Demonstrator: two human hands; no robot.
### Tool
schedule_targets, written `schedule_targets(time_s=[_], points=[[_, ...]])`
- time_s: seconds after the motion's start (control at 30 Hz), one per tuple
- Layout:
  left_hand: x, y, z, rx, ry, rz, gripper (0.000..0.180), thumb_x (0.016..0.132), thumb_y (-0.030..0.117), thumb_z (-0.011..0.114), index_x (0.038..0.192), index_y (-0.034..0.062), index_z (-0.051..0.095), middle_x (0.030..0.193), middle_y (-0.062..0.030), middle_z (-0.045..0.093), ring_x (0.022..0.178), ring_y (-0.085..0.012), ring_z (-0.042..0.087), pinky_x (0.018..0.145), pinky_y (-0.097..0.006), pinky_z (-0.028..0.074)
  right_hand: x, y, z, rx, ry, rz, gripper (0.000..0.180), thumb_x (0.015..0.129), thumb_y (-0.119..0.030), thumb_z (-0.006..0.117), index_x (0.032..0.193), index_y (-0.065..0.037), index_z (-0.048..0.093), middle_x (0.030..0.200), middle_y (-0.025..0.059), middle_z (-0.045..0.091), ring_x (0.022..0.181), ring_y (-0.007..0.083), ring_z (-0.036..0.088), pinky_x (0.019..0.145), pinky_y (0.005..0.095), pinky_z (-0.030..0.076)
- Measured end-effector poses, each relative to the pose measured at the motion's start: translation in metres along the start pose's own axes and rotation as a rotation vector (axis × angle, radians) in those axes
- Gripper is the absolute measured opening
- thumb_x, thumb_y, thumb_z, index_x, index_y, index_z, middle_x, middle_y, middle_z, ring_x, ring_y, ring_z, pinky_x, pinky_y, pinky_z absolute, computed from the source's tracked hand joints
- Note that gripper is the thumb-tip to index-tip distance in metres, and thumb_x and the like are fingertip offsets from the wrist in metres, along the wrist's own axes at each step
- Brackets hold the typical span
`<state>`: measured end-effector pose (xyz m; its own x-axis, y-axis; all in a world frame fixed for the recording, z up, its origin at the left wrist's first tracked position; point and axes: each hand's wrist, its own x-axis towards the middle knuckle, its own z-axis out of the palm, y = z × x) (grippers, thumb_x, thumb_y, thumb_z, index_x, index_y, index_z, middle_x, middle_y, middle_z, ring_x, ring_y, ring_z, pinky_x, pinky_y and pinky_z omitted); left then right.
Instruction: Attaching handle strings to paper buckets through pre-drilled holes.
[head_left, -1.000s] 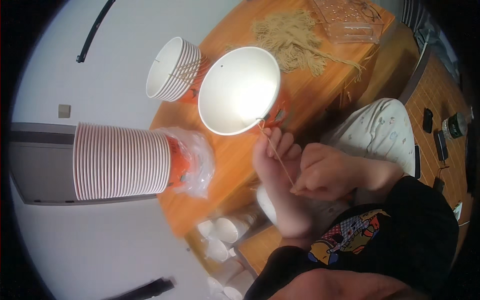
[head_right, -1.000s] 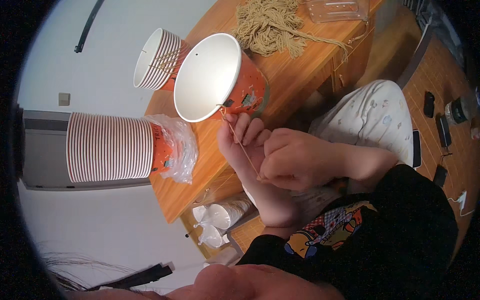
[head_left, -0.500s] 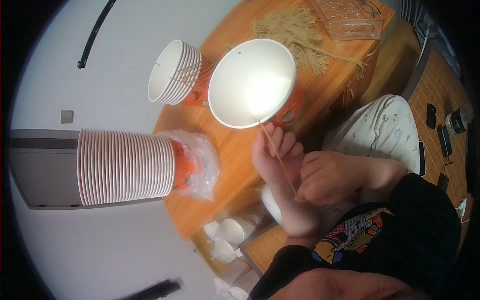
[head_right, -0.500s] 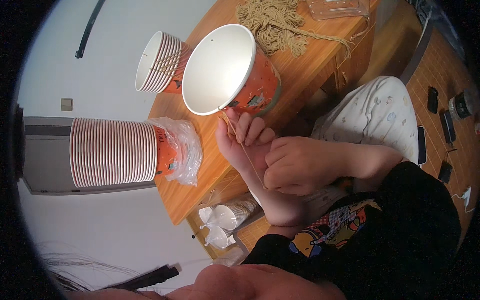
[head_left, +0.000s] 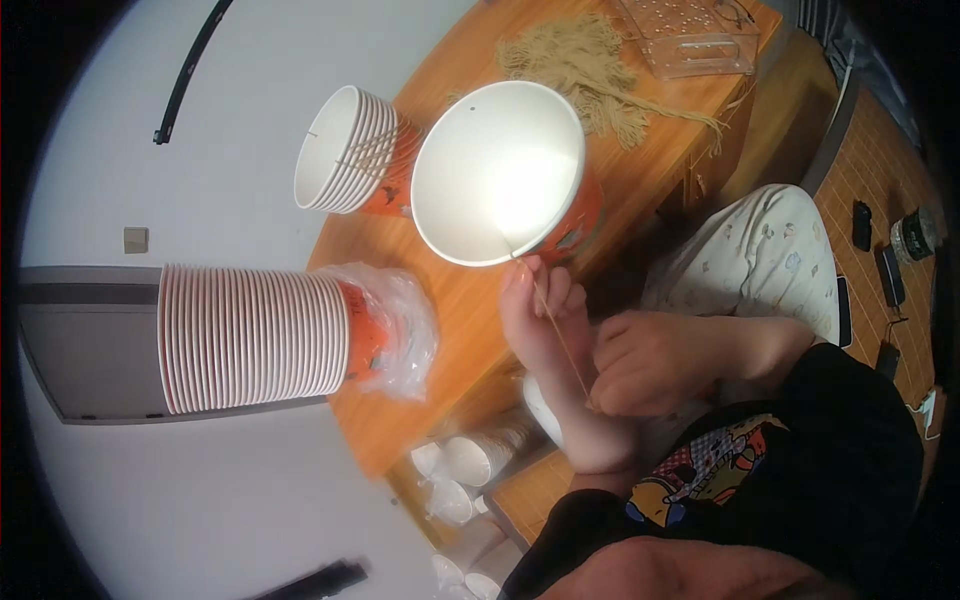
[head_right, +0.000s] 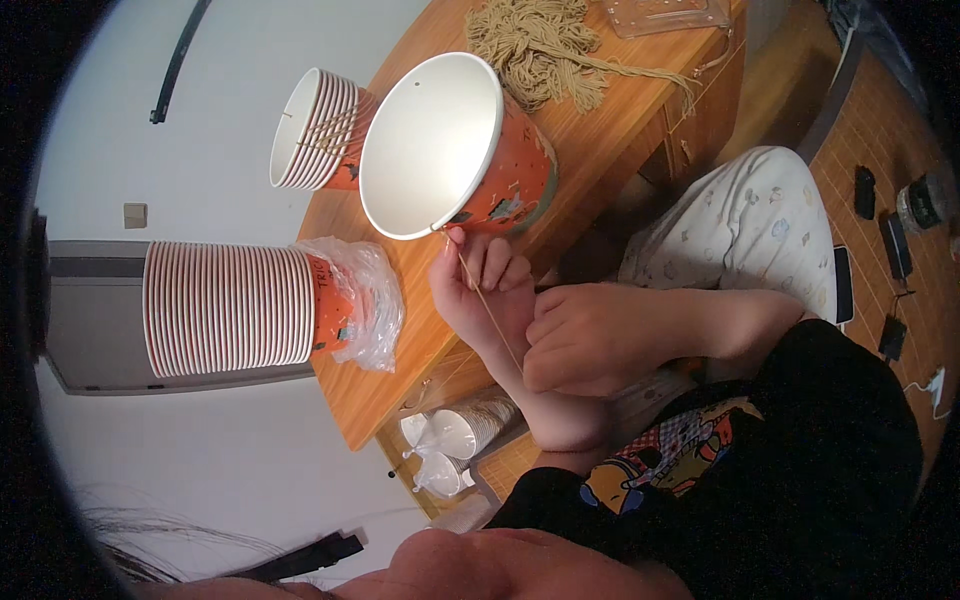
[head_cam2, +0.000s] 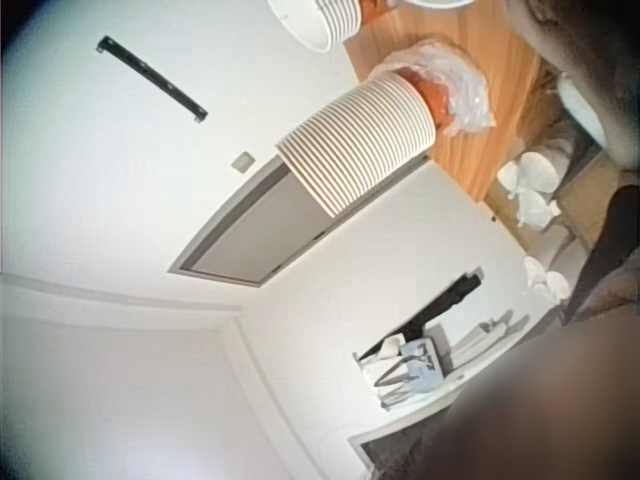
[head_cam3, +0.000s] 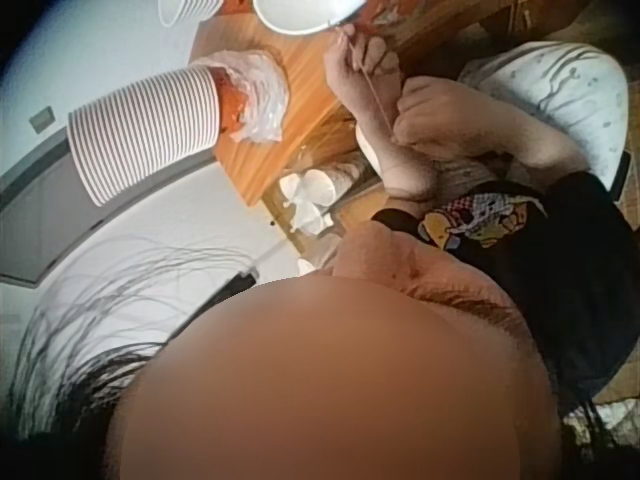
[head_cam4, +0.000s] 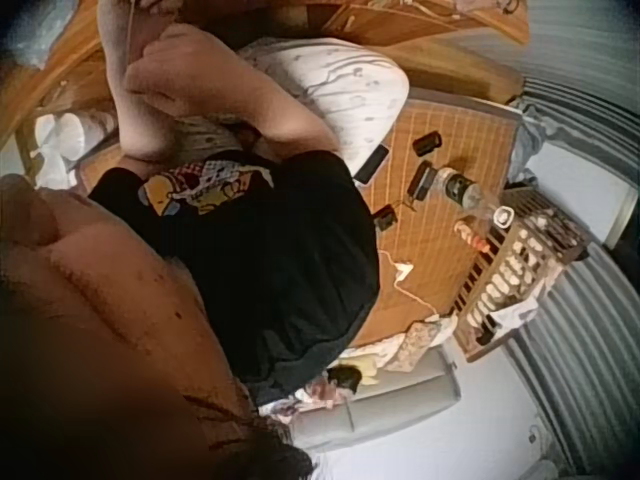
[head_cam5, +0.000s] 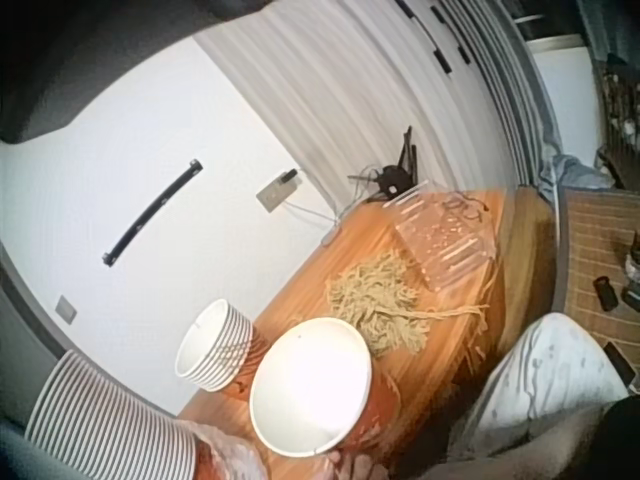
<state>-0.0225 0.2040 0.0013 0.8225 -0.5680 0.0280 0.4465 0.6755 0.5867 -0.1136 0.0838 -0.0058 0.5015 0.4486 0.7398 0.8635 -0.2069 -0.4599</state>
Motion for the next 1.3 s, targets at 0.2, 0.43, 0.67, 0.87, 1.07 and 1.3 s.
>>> schedule_targets(time_s=[0.2,0.43,0.67,0.87,1.07,1.3], points=[[0.001,-0.001,0.003,0.169,0.035,0.134,0.016,0.094,0.021,0.048,0.092,0.0092,0.059,0.055,0.007,0.036,0.047,-0.0045,0.027,0.044,-0.02,0.022,-0.001,-0.002,-0.001,-0.002,-0.031,0.002,0.008,0.076,-0.013,0.06,0.079,-0.01,0.054,0.073,0.0027,0.056,0.072,0.021,0.056,0.074,0.0342,0.043],[0.003,-0.004,0.008,0.354,0.177,0.292,0.014,0.092,0.022,0.053,0.092,0.0079,0.056,0.061,0.0051,0.043,0.048,-0.005,0.029,0.044,-0.02,0.023,-0.003,0.001,0.002,0.008,-0.064,0.06,0.008,0.077,-0.015,0.06,0.081,-0.01,0.054,0.072,0.0032,0.053,0.076,0.0227,0.056,0.08,0.0367,0.043],[0.002,-0.004,-0.015,0.534,0.117,0.863,0.019,0.091,0.021,0.057,0.1,0.0064,0.05,0.089,-0.0035,0.05,0.077,-0.0117,0.048,0.072,-0.028,0.043,0.002,-0.007,-0.005,0.005,-0.109,0.055,0.009,0.078,-0.017,0.061,0.084,-0.012,0.057,0.075,0.001,0.056,0.079,0.0214,0.057,0.09,0.0391,0.043],[0.001,0.009,-0.005,1.258,0.147,1.207,0.034,0.084,0.016,0.062,0.115,0.0052,0.056,0.143,-0.0171,0.025,0.128,-0.0298,0.036,0.102,-0.04,0.036,0.001,-0.014,-0.004,0.064,-0.124,-0.016,0.011,0.077,-0.018,0.062,0.084,-0.012,0.057,0.074,-0.0006,0.056,0.077,0.0195,0.057,0.088,0.0383,0.044],[0.001,0.004,-0.004,1.349,0.059,1.13,0.016,0.085,0.013,0.063,0.101,0.0096,0.063,0.149,-0.022,0.02,0.135,-0.0376,0.029,0.11,-0.045,0.026,0.002,-0.028,-0.025,0.187,0.036,-0.13,0.009,0.082,-0.016,0.064,0.084,-0.01,0.057,0.086,0.0002,0.063,0.079,0.0192,0.061,0.074,0.0336,0.045],[-0.017,0.008,-0.017,1.365,0.029,1.165,0.009,0.085,0.022,0.062,0.086,0.0127,0.061,0.138,-0.0209,0.04,0.129,-0.0391,0.034,0.108,-0.05,0.023,0.006,-0.039,-0.07,0.32,0.464,-0.241,0.008,0.088,-0.014,0.063,0.082,-0.009,0.06,0.087,0.0042,0.069,0.075,0.0223,0.064,0.064,0.0342,0.047]])
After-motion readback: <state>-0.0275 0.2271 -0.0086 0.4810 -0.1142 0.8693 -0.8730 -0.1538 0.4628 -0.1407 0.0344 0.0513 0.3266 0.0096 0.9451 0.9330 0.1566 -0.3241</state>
